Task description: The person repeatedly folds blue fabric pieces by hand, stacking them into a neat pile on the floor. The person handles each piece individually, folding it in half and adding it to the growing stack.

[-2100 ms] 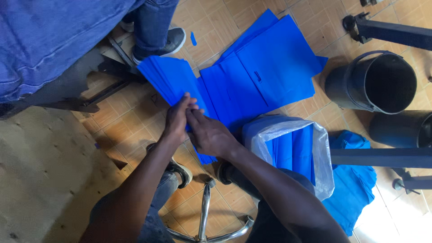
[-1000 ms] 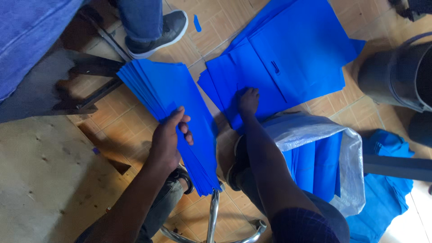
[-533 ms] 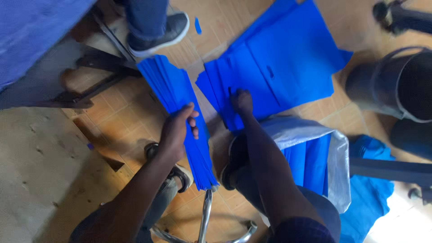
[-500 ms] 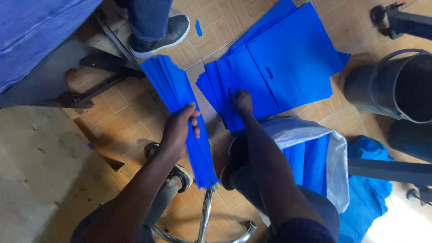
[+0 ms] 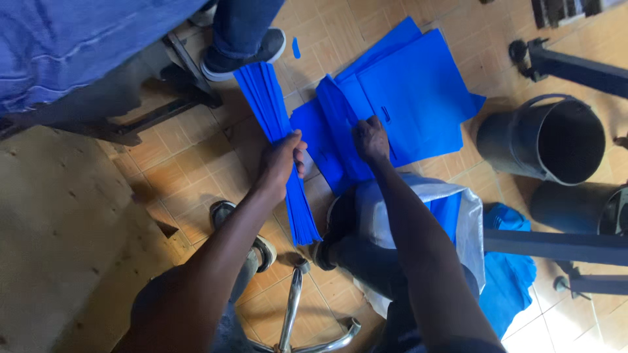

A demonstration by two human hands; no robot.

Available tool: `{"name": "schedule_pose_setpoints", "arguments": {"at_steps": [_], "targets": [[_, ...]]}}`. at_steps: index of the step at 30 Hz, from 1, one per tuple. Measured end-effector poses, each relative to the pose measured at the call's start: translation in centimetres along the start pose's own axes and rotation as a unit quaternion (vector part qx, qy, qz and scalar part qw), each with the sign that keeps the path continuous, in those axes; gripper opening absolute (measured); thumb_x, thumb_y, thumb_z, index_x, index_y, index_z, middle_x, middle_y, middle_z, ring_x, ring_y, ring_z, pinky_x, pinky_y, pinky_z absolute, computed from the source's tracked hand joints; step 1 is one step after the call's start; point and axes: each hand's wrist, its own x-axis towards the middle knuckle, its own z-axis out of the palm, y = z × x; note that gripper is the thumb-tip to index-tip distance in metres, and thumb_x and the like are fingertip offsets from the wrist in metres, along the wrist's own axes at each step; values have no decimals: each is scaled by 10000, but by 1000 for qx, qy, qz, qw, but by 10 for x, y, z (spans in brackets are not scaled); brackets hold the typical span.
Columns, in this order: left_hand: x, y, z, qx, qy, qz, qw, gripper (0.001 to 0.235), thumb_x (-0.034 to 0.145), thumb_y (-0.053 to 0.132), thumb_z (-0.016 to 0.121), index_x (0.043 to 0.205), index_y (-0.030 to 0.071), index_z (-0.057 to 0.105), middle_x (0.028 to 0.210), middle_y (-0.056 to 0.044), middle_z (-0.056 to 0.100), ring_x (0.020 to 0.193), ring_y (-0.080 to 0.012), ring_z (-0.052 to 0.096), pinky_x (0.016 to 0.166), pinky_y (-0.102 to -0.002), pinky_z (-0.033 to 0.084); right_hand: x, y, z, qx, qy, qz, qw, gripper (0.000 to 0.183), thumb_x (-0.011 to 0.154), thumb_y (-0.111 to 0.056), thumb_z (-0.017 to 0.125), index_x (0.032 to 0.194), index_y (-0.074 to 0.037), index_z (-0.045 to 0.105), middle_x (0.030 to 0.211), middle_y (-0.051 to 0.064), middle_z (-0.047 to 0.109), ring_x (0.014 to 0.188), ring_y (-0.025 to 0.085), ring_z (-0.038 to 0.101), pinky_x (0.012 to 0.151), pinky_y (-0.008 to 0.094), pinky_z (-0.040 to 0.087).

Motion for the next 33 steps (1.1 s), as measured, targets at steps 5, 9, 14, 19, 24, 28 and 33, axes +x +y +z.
{"name": "schedule_pose_setpoints", "arguments": {"at_steps": [5,9,14,19,24,28,33], "targets": [[-5,3,4,9,-51,-66,996,449,978,481,626,1134,71,722,938,-95,720,747,-220,722,651,-348,611,2,-62,-82,122,-60,-9,991,235,1002,-289,653,946,-62,625,1007,236,663,982,487,682,831,567,556],[-27,12,10,-13,-117,-51,992,564,984,458,649,1324,8,667,1255,-234,733,1125,-348,746,965,-472,620,-16,-138,-170,156,-57,10,986,188,979,-270,680,899,-108,627,917,199,676,939,460,687,783,557,524],[-25,8,12,-26,-157,-23,987,630,1023,481,625,1483,68,500,1451,-234,432,1311,-410,399,1109,-555,346,-70,-226,-220,181,-39,-13,983,93,907,-173,694,981,-132,655,1026,174,674,945,454,708,747,534,565],[-1,-15,10,-70,-107,-33,991,580,940,523,677,1329,92,688,1303,-146,728,1172,-301,721,1121,-534,503,-95,-265,-215,101,42,-137,985,274,878,-34,573,1139,-107,608,1164,162,560,1032,455,684,791,450,591],[-26,21,-5,-105,-108,13,989,651,891,560,770,1265,33,694,1219,-166,728,1036,-259,719,869,-437,628,-82,-273,-226,131,26,-161,978,331,889,-58,531,1218,-56,564,1197,193,539,993,474,658,777,498,571],[-13,11,-8,-58,-131,48,989,569,830,535,866,1148,72,777,1124,-169,761,1014,-294,745,860,-471,613,-75,-277,-224,157,28,-146,976,415,878,42,501,1279,-31,583,1180,221,548,867,513,686,633,527,570],[-27,21,7,-81,-68,25,994,350,828,332,893,1033,61,808,1009,-139,752,956,-258,735,892,-453,587,-74,-267,-208,126,79,-156,977,390,862,-47,589,1243,-106,649,1149,135,606,874,439,718,589,468,592]]}}
